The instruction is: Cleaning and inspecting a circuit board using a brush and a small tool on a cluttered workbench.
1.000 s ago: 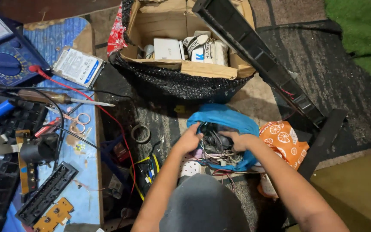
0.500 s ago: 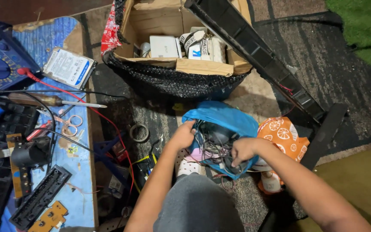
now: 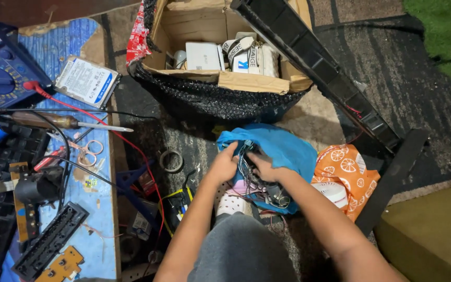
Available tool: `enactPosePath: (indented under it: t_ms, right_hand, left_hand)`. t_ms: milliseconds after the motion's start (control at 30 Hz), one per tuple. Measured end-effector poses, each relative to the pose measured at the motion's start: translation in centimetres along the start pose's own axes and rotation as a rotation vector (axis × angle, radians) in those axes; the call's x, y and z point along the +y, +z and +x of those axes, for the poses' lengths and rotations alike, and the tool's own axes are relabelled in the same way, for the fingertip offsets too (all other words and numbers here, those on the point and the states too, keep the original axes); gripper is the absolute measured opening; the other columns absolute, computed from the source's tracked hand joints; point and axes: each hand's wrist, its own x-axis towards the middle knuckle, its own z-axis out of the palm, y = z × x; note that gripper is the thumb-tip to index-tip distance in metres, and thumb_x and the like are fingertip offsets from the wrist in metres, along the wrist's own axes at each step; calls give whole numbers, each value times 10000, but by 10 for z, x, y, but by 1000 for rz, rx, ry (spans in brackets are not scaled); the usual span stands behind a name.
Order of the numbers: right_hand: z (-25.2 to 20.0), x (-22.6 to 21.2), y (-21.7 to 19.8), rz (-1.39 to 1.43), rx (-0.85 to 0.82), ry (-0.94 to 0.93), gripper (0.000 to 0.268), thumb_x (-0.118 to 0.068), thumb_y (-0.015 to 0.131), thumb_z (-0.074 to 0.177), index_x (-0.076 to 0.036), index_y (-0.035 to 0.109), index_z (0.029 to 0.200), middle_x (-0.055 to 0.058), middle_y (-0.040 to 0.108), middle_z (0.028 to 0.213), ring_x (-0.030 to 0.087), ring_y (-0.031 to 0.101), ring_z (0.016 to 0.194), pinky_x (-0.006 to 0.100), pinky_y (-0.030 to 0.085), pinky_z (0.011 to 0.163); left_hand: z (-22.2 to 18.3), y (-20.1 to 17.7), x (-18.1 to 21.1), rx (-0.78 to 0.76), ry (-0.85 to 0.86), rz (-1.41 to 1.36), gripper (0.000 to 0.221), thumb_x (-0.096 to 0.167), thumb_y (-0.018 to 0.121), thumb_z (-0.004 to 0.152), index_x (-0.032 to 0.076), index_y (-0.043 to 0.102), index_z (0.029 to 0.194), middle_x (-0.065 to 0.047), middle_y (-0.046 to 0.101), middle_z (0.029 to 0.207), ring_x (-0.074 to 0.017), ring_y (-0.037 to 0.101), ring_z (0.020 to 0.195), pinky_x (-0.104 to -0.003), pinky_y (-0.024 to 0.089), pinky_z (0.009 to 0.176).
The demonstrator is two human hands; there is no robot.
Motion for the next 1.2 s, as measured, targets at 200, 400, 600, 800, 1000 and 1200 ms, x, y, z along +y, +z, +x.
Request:
enactPosePath:
  t_ms: [200,400,600,800,1000,1200]
  right_hand:
    - [26,-3,0,-448,-227,105,540,-262,607,853,-209,567,1389,183,688,1341,432,559,1267,495,477,1163]
    - [46,21,3,-337,194,-121,600,-167,726,772,-130,631,1363,307,612,1447,522,606,1267,606,450,1192]
    - [49,51,72,-196,193,255,390,-353,662,1019,-123,674,1334,201,711,1257,447,682,1109,544,497,1043]
    - [71,89,99,105,523,320,449,-281,517,1112,-100,691,1485,236,693,1501,455,637,1381,543,419,1278]
    - [39,26,8,-209,-42,281,308,-171,437,1011,-114,677,1195,183,648,1231,401,640,1024,496,518,962]
    - [52,48,75,-226,132,119,224,-331,588,930,-184,629,1095,206,695,970,408,649,822,578,542,860]
  left_hand:
    - [-6,-4,4,-5,-53,-37,642,202,518,1142,137,376,1765,-125,374,1834,-367,361,1676,-502,289,1367]
    - [-15,-7,18,7,-91,-75,649,211,527,1128,155,395,1761,-125,407,1820,-380,383,1662,-510,291,1365]
    - [-15,-10,17,14,-135,-121,669,236,540,1121,182,382,1770,-107,384,1835,-364,380,1671,-486,292,1364]
    - [-26,-11,32,37,-152,2,636,236,521,1129,234,410,1755,-101,382,1833,-433,300,1676,-571,243,1376]
    - [-27,-13,37,64,-123,-5,625,257,535,1124,182,441,1738,-131,416,1807,-433,364,1640,-559,286,1359]
    - [-14,-3,10,91,-107,-70,647,271,567,1103,149,453,1728,-164,439,1790,-435,400,1630,-544,303,1344]
